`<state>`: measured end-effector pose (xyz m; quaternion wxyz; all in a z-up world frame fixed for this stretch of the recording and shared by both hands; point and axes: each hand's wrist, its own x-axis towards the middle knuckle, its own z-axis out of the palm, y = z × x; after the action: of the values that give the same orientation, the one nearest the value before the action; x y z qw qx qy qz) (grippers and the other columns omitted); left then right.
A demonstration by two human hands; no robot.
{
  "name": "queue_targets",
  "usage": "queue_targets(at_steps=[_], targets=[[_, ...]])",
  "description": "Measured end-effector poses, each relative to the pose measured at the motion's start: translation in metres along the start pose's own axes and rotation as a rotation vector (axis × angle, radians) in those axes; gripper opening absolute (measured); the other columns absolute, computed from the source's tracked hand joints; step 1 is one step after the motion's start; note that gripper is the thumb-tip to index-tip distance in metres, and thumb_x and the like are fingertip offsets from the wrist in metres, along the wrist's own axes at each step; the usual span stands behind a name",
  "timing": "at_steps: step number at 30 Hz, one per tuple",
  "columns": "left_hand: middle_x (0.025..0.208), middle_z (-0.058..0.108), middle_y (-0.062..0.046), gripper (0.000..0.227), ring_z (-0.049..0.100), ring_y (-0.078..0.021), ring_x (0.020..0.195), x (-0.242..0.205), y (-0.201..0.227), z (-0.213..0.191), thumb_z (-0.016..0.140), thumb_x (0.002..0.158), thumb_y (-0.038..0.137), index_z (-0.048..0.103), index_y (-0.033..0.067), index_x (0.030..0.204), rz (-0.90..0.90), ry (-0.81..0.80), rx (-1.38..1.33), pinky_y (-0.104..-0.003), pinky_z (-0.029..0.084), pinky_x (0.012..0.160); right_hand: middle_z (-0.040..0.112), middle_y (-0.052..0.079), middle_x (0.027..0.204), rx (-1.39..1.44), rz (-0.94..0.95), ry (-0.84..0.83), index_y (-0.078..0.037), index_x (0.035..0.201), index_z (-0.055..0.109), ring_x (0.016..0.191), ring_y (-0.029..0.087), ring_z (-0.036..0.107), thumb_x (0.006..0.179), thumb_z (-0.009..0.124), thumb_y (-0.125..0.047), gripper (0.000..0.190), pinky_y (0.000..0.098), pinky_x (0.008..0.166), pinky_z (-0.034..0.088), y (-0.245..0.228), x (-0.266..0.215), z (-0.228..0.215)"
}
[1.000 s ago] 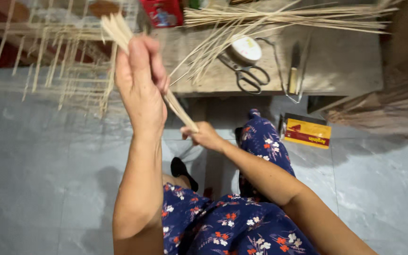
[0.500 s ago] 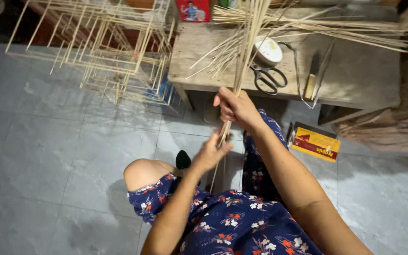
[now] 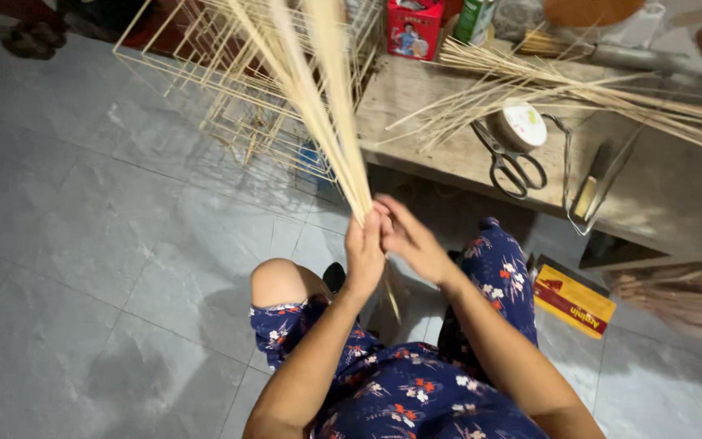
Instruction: The person sits on a low stool and weaves thin bamboo strips into a rectangular frame structure. They use shears to trim excess material and repeatedly thread strips through the frame, adjusting alignment and tension.
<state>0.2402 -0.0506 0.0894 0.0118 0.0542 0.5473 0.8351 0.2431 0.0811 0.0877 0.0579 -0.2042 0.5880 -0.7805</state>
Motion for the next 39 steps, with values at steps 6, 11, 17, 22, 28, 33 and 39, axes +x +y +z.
queue_targets(at_steps=[6,11,17,22,28,33,39], targets=[[0.076,0.05,-0.001,0.03,0.039,-0.0056,0.053,0.043,0.066,0.0,0.046,0.111,0.036,0.05,0.0064,0.119,0.064,0.122,-0.173,-0.022,0.035,0.047,0.061,0.008,0.098,-0.401,0.208,-0.006,-0.005,0.13,0.058,0.089,0.014,0.057,0.105,0.06,-0.032,0.037,0.0293,0.077,0.048,0.025,-0.014,0.021],[0.076,0.051,-0.001,0.03,0.046,-0.008,0.055,0.076,0.097,-0.003,0.044,0.112,0.033,0.049,0.0054,0.123,0.142,0.089,-0.197,-0.024,0.041,0.049,0.055,-0.001,0.071,-0.516,0.17,0.046,-0.007,0.105,0.062,0.065,0.009,0.055,0.107,0.051,-0.03,0.026,0.0276,0.06,0.048,0.006,0.032,0.024],[0.097,0.06,-0.006,0.043,0.057,-0.0123,0.082,0.175,0.116,-0.031,0.048,0.115,0.028,0.044,0.0011,0.148,0.372,-0.001,-0.052,-0.027,0.049,0.073,0.06,0.003,0.076,-0.691,-0.027,0.077,-0.007,0.109,0.062,0.069,0.015,0.059,0.11,0.047,-0.031,0.028,0.0318,0.065,0.05,-0.029,0.135,0.011],[0.144,0.053,-0.014,0.064,0.055,-0.0199,0.128,0.223,0.099,-0.076,0.06,0.108,0.024,0.024,0.0037,0.158,0.287,0.164,0.334,-0.033,0.046,0.105,0.066,0.019,0.082,-0.986,0.178,0.187,-0.003,0.107,0.059,0.078,0.035,0.066,0.108,0.052,-0.035,0.033,0.0459,0.073,0.051,-0.032,0.225,-0.01],[0.143,0.06,-0.015,0.054,0.06,-0.0197,0.119,0.191,0.051,-0.115,0.062,0.102,0.015,0.045,0.007,0.152,0.219,0.27,0.513,-0.034,0.049,0.098,0.07,0.029,0.102,-1.215,0.286,0.189,-0.004,0.12,0.057,0.1,0.048,0.066,0.102,0.056,-0.03,0.032,0.0572,0.086,0.05,0.007,0.273,-0.028],[0.136,0.063,-0.012,0.048,0.063,-0.0177,0.104,0.198,0.05,-0.127,0.063,0.099,0.014,0.053,0.0099,0.146,0.238,0.383,0.581,-0.033,0.055,0.09,0.07,0.028,0.105,-1.131,0.261,0.237,-0.005,0.13,0.055,0.1,0.046,0.067,0.098,0.059,-0.03,0.041,0.055,0.087,0.051,0.027,0.271,-0.027],[0.135,0.061,-0.013,0.052,0.064,-0.0248,0.113,0.219,0.059,-0.125,0.069,0.099,0.014,0.051,0.0087,0.148,0.451,0.362,0.867,-0.038,0.052,0.097,0.072,0.025,0.104,-1.125,0.274,0.201,-0.009,0.133,0.058,0.1,0.043,0.069,0.094,0.064,-0.031,0.045,0.0523,0.087,0.053,0.017,0.27,-0.022]])
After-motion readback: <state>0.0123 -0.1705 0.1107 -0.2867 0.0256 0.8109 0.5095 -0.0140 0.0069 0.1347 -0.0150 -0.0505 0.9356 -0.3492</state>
